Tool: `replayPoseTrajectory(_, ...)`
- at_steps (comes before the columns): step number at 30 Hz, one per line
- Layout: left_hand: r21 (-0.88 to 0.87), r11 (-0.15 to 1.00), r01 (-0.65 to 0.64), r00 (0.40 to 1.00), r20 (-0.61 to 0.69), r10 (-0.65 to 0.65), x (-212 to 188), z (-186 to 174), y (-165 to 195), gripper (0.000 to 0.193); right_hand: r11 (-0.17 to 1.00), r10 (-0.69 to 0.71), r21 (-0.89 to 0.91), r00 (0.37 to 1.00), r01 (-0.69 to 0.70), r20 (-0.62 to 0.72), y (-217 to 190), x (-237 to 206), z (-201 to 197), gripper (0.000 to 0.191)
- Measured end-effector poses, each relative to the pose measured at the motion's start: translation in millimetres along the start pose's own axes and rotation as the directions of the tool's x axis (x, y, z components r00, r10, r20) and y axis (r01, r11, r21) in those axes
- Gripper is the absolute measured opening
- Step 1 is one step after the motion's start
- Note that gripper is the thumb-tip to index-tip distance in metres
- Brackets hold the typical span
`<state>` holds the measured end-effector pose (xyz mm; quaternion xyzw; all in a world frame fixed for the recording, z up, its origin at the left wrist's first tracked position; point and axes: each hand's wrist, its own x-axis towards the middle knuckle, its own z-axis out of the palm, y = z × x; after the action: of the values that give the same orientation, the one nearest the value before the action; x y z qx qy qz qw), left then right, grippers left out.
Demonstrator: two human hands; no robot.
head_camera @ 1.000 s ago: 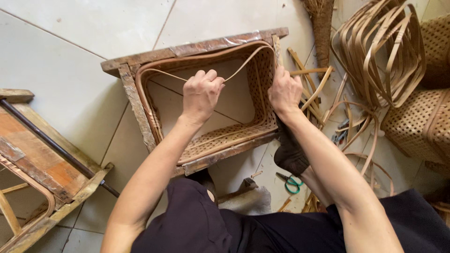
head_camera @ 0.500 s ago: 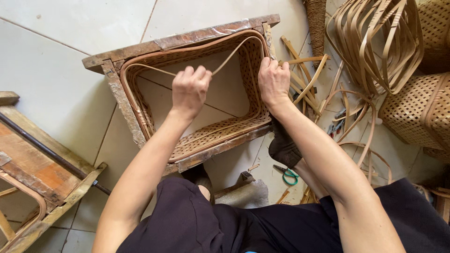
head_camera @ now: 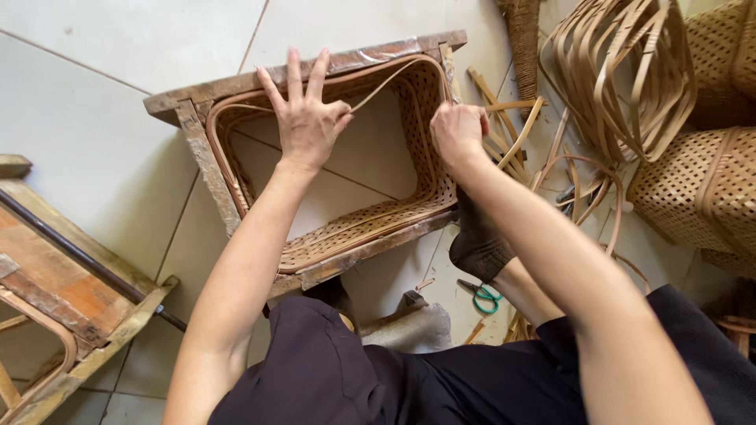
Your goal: The person sits on the floor and weaves a woven bamboo panel into a rectangular wooden basket frame, pressing and fitting the woven sheet against the frame sides. They then bend and insert thin bamboo strips across the basket opening, securing them along the rim by hand.
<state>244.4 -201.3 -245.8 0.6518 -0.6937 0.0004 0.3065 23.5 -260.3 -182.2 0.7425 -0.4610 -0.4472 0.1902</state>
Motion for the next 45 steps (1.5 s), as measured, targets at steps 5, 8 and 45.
replayPoseTrajectory(5,0.014,1.0,0.018,0.997,0.078,-0.019,3,-2,1,0.017,0.924,-0.368,0.047,0.914,0.38,-0.171,64,-29,-10,0.026)
replayPoseTrajectory(8,0.021,1.0,0.022,0.995,0.094,-0.024,2,-5,2,0.016,0.821,-0.567,-0.16,0.817,0.548,-0.109,97,-71,3,0.024)
replayPoseTrajectory(45,0.393,0.914,-0.095,0.986,0.163,0.032,16,57,-34,0.095,-0.186,-0.691,0.56,0.298,0.808,-0.659,-116,-31,25,0.041)
